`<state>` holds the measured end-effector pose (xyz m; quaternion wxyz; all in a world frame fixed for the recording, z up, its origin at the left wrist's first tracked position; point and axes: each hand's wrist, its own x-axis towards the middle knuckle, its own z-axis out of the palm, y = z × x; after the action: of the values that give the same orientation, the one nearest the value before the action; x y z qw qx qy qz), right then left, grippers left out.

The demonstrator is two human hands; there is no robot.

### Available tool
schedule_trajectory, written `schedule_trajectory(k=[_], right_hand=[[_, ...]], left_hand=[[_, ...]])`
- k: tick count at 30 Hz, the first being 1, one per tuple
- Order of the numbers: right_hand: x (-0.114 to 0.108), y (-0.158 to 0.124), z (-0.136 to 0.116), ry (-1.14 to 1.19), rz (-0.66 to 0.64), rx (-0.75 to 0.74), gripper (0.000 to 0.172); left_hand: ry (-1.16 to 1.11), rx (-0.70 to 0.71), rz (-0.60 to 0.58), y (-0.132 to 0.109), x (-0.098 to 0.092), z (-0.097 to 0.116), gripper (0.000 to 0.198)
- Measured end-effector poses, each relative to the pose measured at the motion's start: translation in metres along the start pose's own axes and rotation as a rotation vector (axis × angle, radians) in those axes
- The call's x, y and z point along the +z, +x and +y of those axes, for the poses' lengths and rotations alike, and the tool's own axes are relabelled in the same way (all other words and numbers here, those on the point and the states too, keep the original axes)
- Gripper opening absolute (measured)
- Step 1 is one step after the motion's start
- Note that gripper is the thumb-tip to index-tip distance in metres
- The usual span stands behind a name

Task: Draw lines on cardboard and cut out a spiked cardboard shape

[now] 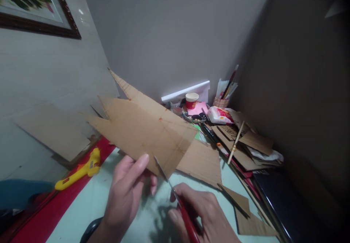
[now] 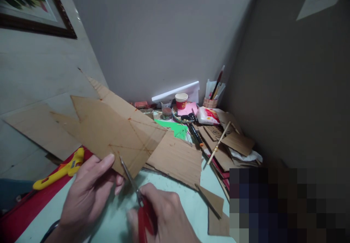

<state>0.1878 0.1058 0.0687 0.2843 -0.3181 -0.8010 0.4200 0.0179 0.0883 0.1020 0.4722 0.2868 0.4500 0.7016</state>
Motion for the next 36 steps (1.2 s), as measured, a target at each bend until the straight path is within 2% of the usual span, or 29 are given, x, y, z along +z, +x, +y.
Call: schedule_trajectory(k=[7, 13, 16, 20, 28, 32, 36], right_hand=[[-0.015, 0.006, -0.018, 0.062, -0.081, 0.157, 0.021], [-0.016, 0.005, -0.018, 0.062, -0.118, 0.223, 0.025], [-0.016, 0.006, -0.014, 0.091, -0.111, 0.188, 0.025], [-0.015, 0.005, -0.011, 0.096, -0.059, 0.091, 0.020], [-0.006, -0.004, -0.002, -0.095, 0.065, -0.024, 0.026], [-0.009, -0.003, -0.004, -0.039, 0.027, 0.007, 0.023], [-0.015, 0.003, -0.011, 0.061, -0.017, 0.054, 0.013]], left_hand=[[0.047, -0.030, -0.034, 0.002, 0.002, 0.002, 0.036], [0.053, -0.045, -0.093, 0.002, 0.001, 0.000, 0.034], [0.057, -0.051, -0.113, 0.002, 0.000, -0.002, 0.034], [0.053, -0.068, -0.083, 0.003, 0.000, -0.002, 0.037], [0.038, -0.093, -0.100, 0.001, -0.001, -0.003, 0.039], [0.041, -0.074, -0.089, 0.001, -0.003, -0.005, 0.035], [0.063, -0.088, -0.131, 0.001, -0.006, -0.008, 0.033]])
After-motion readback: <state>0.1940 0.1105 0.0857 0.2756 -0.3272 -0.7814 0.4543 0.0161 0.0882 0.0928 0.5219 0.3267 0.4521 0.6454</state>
